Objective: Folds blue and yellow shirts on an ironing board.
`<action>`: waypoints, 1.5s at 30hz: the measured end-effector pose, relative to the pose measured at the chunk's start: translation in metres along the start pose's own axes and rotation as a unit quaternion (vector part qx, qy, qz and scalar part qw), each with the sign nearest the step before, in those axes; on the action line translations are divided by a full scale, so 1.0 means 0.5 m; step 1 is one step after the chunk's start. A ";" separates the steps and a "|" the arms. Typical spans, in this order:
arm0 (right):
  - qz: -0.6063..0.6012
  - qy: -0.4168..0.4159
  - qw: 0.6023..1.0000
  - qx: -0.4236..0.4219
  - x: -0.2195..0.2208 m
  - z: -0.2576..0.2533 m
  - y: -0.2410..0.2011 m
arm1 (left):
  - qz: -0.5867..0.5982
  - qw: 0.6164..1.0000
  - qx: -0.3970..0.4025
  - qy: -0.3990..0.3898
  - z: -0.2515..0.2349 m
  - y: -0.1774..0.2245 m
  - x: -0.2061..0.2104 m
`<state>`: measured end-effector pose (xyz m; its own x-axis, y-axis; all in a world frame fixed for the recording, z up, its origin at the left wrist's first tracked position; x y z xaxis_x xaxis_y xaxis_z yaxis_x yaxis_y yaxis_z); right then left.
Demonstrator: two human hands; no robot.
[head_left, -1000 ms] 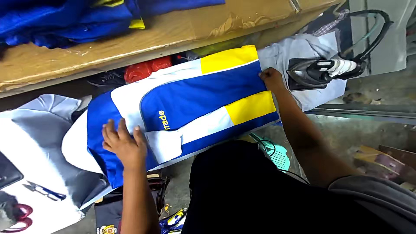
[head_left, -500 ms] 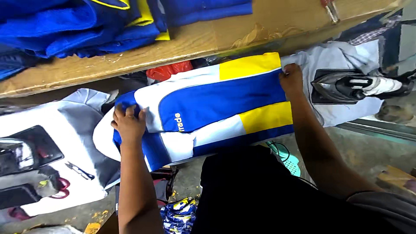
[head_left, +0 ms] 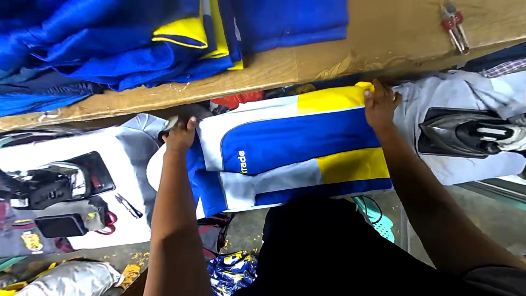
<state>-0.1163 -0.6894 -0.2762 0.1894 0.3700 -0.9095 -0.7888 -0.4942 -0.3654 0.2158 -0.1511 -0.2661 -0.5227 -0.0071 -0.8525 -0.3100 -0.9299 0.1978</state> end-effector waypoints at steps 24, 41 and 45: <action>-0.211 -0.370 0.903 0.058 0.006 -0.111 -0.021 | 0.097 0.995 -0.011 -0.017 -0.092 0.030 -0.077; -0.009 -0.055 0.988 -0.145 -0.180 0.121 -0.089 | 0.385 0.896 0.141 0.172 0.218 -0.005 -0.170; 0.029 0.114 0.974 -0.193 -0.197 0.347 -0.007 | 0.297 0.907 0.178 0.240 0.410 -0.045 -0.091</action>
<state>-0.2336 -0.5876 -0.1509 0.3106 0.1688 -0.9354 -0.5325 -0.7843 -0.3183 0.0836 -0.0544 -0.1324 -0.3011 -0.7072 -0.6397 -0.3677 -0.5328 0.7622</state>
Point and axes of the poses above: each hand's wrist, its own z-axis away from the middle knuckle, its own x-axis out of the palm, y = z × x, the point moved 10 cm from there along -z, towards the middle knuckle, and after that the axes turned 11 degrees about x, right-handed, at the moved point
